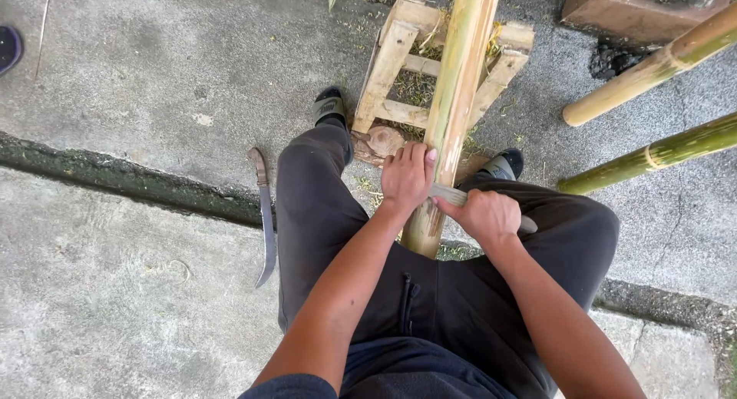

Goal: Scraping the outer layer of a bamboo pole with a knife.

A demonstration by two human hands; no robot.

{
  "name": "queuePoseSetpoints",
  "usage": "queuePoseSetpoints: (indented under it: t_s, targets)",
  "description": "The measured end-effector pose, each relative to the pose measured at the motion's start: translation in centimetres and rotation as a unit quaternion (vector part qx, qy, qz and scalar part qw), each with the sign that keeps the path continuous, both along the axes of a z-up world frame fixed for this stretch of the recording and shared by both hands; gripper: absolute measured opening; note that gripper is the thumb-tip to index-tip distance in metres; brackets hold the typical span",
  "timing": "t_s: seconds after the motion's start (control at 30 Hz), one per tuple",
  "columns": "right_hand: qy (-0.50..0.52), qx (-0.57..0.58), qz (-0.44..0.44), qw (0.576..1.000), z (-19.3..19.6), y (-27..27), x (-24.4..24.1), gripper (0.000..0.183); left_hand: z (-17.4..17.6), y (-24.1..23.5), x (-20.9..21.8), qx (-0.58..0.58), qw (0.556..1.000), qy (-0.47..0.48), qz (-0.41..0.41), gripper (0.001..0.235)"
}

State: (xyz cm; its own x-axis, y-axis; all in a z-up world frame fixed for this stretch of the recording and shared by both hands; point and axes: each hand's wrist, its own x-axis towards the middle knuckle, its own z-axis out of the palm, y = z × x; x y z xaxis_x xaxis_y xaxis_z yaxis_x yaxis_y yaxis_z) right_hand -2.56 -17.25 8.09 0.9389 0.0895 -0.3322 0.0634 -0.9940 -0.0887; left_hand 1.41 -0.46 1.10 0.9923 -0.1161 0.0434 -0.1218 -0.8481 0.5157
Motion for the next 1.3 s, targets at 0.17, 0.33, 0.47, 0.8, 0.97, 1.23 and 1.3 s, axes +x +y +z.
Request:
queuePoseSetpoints:
  t_s: [0.17,0.33,0.47,0.8,0.97,1.23,1.3]
  targets:
    - [0.001,-0.002,0.011,1.000,-0.4,-0.3,-0.4,0.084,-0.7,0.2,-1.0,-0.073,0.997,-0.025,0.011,0.039]
    - [0.034,-0.017,0.012,0.999,0.0,-0.1,-0.6,0.085,-0.5,0.0,-1.3,-0.053,0.998,0.000,0.023,0.042]
    - [0.003,-0.009,0.005,1.000,-0.7,-0.1,0.1,0.085,-0.9,-0.2,-0.6,-0.053,0.998,-0.015,0.024,0.043]
    - [0.014,-0.006,-0.004,1.000,0.1,-0.4,0.5,0.086,-1.0,-0.4,0.2,-0.037,0.999,-0.017,0.026,0.048]
    - [0.033,-0.017,-0.005,0.999,-0.4,-0.5,1.2,0.088,-1.1,-0.7,-0.1,-0.035,0.999,0.017,0.021,0.049]
    - [0.025,-0.010,0.001,1.000,-0.2,-0.7,1.0,0.088,-1.1,-0.5,0.0,-0.053,0.998,0.014,0.017,0.058]
    - [0.035,-0.009,0.003,0.999,-0.1,-0.7,1.0,0.088,-1.3,-0.4,-0.3,-0.048,0.998,0.029,0.004,0.060]
